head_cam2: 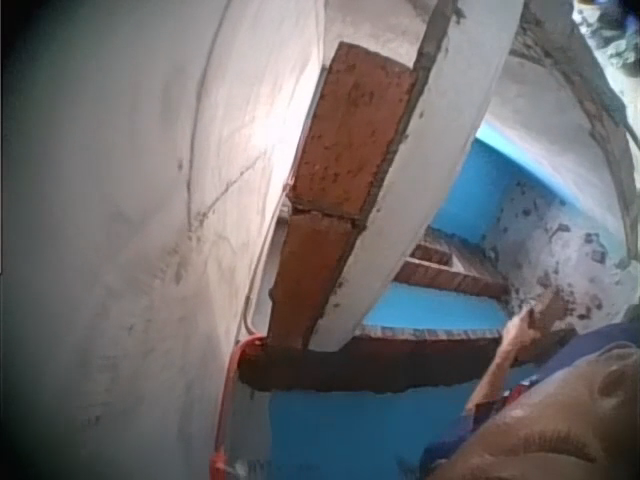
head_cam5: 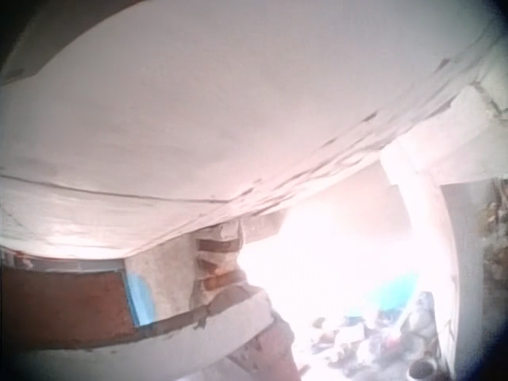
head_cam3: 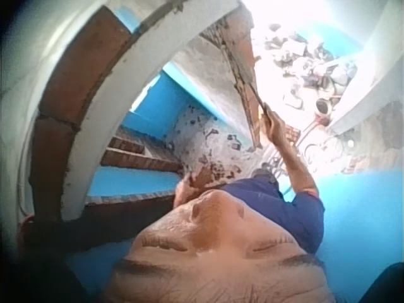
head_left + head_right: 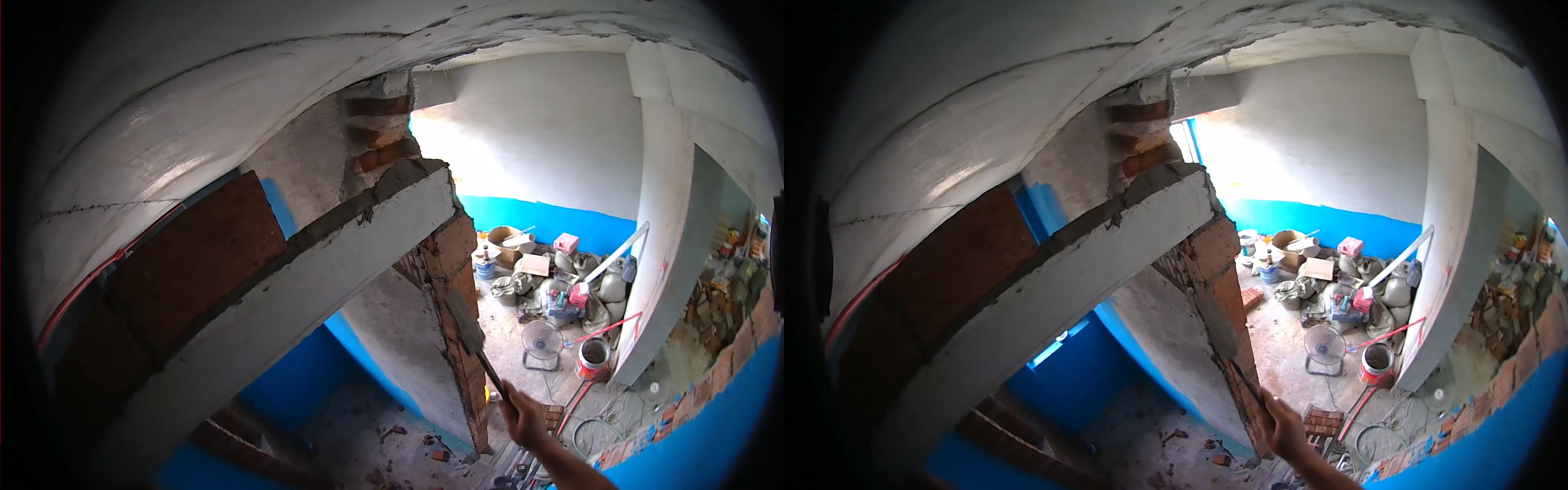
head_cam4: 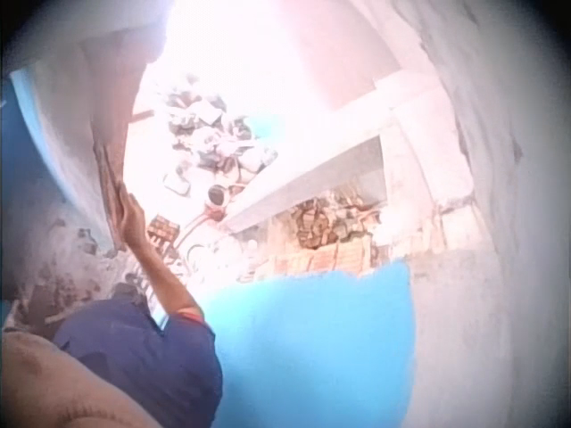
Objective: The person lays bricks on a structure by applying mortar with a trowel, setting bricks in place, tapping and adjusting them using the trowel, and picking up additional bricks.
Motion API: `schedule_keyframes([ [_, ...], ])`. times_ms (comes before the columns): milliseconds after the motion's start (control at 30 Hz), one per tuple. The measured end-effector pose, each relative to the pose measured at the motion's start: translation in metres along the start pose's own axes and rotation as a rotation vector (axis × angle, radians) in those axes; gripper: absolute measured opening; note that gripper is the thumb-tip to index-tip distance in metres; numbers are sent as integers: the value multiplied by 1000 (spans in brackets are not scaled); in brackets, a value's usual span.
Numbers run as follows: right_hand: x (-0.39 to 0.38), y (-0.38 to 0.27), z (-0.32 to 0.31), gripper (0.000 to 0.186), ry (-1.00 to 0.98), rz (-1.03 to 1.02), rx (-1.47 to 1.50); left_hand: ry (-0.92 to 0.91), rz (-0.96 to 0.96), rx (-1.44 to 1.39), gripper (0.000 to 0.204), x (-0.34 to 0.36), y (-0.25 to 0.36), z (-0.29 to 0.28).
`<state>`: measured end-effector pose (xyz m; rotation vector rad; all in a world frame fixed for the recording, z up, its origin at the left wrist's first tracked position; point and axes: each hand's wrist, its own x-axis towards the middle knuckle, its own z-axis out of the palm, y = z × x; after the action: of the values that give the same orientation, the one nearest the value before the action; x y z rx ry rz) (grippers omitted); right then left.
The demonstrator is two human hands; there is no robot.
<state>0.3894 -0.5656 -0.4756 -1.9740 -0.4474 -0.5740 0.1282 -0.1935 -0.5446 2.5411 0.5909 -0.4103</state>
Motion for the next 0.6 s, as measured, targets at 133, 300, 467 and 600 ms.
schedule_keyframes([
  [133, -39, 53, 12, 39, 105, -86, 10, 348, 624, 25, 32, 8, 145, -117],
  [300, -41, 85, -5, 35, 134, 34, -2, 238, 693, 246, 75, -8, 297, -243],
  [467, -18, 111, 5, 36, 66, 109, 127, 448, 900, 210, 64, -50, 439, -319],
  [600, -17, 151, -10, 38, 172, 112, 77, 616, 895, 243, 70, 3, 529, -360],
])
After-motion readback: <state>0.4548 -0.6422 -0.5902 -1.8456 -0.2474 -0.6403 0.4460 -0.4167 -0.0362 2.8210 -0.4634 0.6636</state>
